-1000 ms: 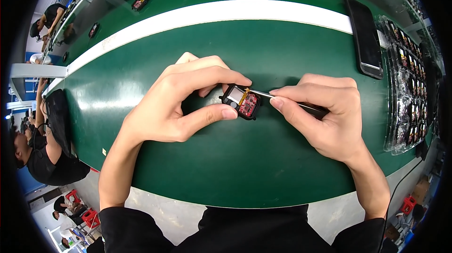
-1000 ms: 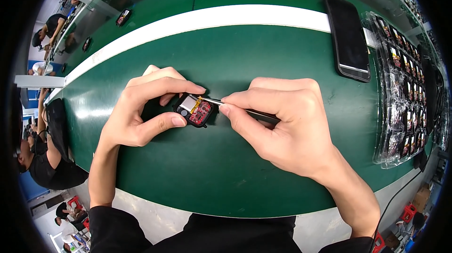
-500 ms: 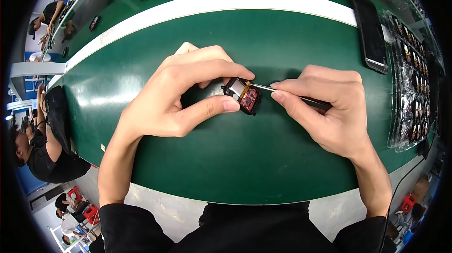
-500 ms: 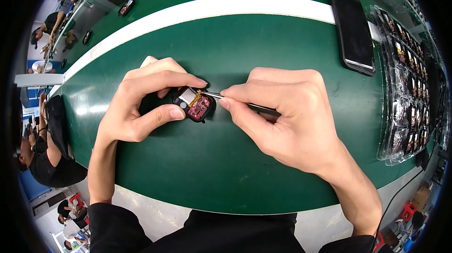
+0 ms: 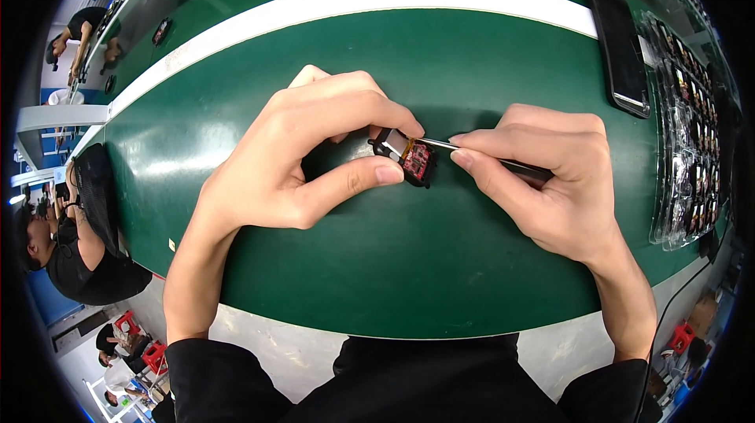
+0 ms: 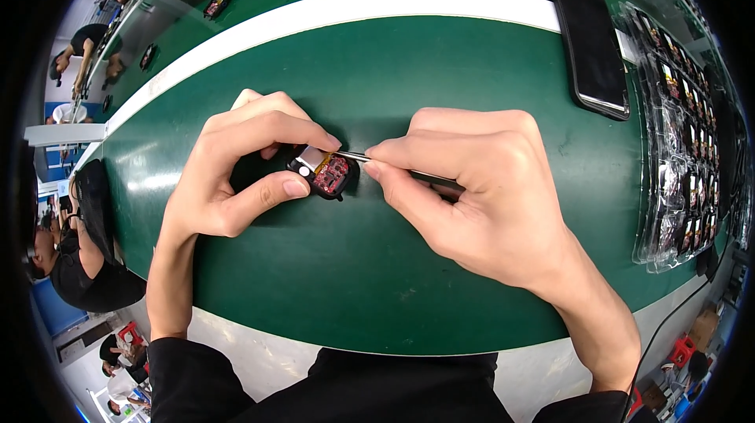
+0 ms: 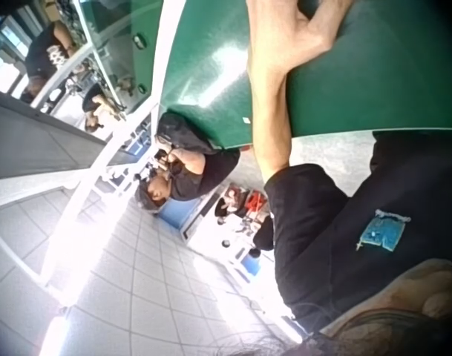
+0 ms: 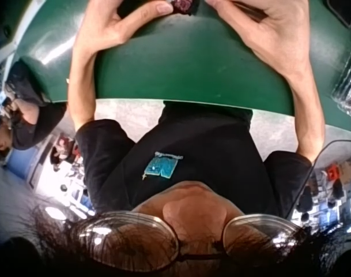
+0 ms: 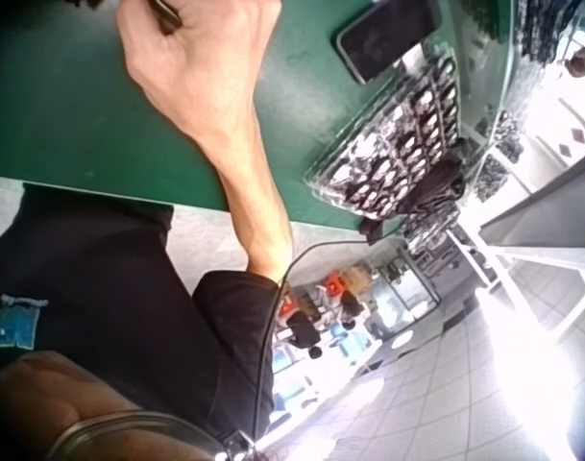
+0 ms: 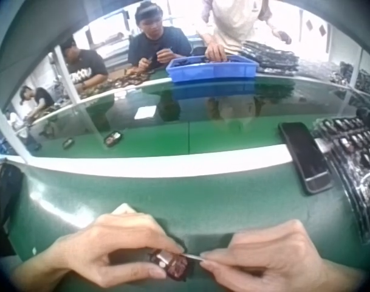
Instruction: Assembling or inspecting a small electronic component using a precision tool.
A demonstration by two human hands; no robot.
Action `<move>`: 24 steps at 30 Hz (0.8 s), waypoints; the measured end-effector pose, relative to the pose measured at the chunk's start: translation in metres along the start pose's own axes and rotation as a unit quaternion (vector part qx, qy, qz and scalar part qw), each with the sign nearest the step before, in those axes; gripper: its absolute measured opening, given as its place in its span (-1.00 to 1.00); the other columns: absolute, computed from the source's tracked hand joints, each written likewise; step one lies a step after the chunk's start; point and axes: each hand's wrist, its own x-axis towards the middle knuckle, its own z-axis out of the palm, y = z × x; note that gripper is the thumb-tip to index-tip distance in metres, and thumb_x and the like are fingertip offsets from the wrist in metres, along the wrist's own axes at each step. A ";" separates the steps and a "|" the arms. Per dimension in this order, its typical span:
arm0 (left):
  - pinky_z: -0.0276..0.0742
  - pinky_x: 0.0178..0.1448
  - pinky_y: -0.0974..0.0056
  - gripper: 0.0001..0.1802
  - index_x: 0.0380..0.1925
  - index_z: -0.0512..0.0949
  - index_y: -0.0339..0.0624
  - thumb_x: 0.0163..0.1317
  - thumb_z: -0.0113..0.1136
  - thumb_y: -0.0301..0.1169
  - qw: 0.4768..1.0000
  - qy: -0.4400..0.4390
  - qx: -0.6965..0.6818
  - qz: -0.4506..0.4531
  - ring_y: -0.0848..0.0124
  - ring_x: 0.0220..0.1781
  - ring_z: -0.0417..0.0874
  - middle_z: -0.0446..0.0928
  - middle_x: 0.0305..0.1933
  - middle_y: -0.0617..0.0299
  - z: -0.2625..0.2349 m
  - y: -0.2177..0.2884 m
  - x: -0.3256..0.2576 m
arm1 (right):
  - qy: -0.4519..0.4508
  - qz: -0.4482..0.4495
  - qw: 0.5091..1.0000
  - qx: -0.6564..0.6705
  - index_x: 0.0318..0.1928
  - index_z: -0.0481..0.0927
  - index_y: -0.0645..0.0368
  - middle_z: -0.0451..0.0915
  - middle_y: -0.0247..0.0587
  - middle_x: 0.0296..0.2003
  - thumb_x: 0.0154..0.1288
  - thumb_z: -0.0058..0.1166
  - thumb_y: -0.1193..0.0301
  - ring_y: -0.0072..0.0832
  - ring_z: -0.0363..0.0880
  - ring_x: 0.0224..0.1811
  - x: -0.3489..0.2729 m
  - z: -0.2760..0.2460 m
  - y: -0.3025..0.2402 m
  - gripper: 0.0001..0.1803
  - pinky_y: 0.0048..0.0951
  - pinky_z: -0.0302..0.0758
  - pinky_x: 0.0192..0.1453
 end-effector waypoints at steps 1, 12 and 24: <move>0.31 -0.04 0.25 -0.52 0.09 0.83 -0.17 0.26 0.56 -0.14 1.000 0.009 0.001 0.021 0.38 -0.27 0.51 0.77 -0.10 0.21 0.001 -0.001 0.000 | 0.001 0.000 1.000 0.000 -0.13 0.94 0.28 0.66 -0.25 -0.55 0.28 0.50 0.66 -0.59 0.50 -0.56 0.000 0.000 0.000 -0.84 -0.46 0.27 -0.48; 0.32 -0.05 0.25 -0.54 0.07 0.83 -0.17 0.27 0.56 -0.15 1.000 0.008 0.011 0.022 0.39 -0.27 0.52 0.78 -0.09 0.21 0.001 -0.001 0.001 | 0.022 -0.016 1.000 0.002 -0.13 0.94 0.28 0.67 -0.24 -0.55 0.26 0.50 0.67 -0.58 0.52 -0.58 -0.003 0.003 0.003 -0.82 -0.46 0.29 -0.49; 0.31 -0.02 0.26 -0.51 0.07 0.82 -0.15 0.18 0.61 -0.17 1.000 0.002 0.001 0.000 0.39 -0.30 0.44 0.73 -0.16 0.25 -0.002 0.002 0.000 | 0.054 -0.024 0.998 0.004 -0.24 0.89 0.27 0.61 -0.25 -0.59 0.25 0.49 0.62 -0.50 0.47 -0.67 -0.005 0.005 0.002 -0.92 -0.39 0.27 -0.57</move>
